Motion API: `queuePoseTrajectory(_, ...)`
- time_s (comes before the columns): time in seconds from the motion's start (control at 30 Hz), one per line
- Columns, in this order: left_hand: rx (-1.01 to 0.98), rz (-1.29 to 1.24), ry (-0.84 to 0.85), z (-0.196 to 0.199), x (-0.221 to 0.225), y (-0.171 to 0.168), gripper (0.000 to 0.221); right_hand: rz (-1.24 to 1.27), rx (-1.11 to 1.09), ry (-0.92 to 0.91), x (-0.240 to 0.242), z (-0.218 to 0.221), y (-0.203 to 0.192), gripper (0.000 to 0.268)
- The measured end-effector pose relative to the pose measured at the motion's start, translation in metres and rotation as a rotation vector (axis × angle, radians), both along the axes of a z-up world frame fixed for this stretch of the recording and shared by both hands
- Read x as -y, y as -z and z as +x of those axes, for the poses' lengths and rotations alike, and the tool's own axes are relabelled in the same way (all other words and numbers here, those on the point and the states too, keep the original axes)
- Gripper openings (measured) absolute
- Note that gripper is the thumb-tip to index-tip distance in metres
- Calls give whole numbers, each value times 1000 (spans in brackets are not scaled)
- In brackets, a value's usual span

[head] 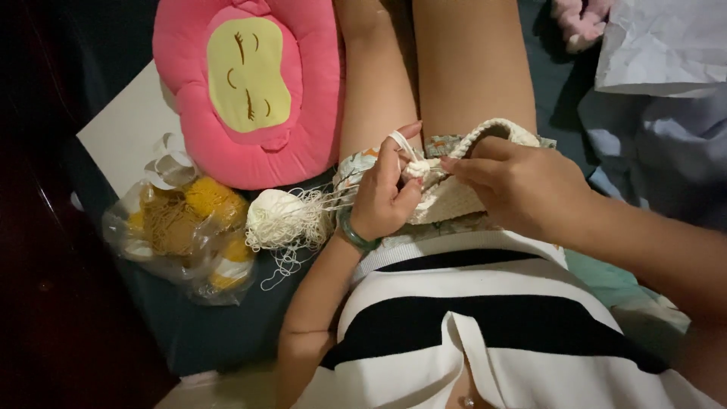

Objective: A person uses a crochet hook and white yarn to crochet a small bag while sitting down.

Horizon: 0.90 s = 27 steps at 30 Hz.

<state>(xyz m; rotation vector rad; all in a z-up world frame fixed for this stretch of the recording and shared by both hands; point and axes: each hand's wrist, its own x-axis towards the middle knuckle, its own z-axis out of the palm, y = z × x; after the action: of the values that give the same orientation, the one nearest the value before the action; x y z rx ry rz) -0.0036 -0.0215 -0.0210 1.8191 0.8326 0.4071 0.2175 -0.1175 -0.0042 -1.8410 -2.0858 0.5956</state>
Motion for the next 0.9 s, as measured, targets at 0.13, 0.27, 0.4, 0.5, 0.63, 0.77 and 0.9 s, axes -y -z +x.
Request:
queuePoseTrajectory(0.13,88,-121,69,-6,-9,21,68,4,-258,-41,-18,7,-11,27)
queuePoseTrajectory(0.27,489,-390,94,-9,-18,54,69,-284,-860,145,-26,7,-7,24)
queuePoseTrajectory(0.4,546,-461,111,-12,-24,63,66,-373,-1180,289,-23,-6,19,24)
queuePoseTrajectory(0.5,567,-445,82,-10,-19,63,62,-333,-1342,305,-26,-15,21,39)
queuePoseTrajectory(0.63,578,-456,72,-9,-20,59,62,-286,-1384,255,-26,-22,22,43)
queuePoseTrajectory(0.77,536,-429,112,-17,-28,58,62,-206,-1341,159,-34,-28,15,39)
queuePoseTrajectory(0.9,339,-132,100,-26,-39,35,62,-186,-1288,170,-40,-29,12,37)
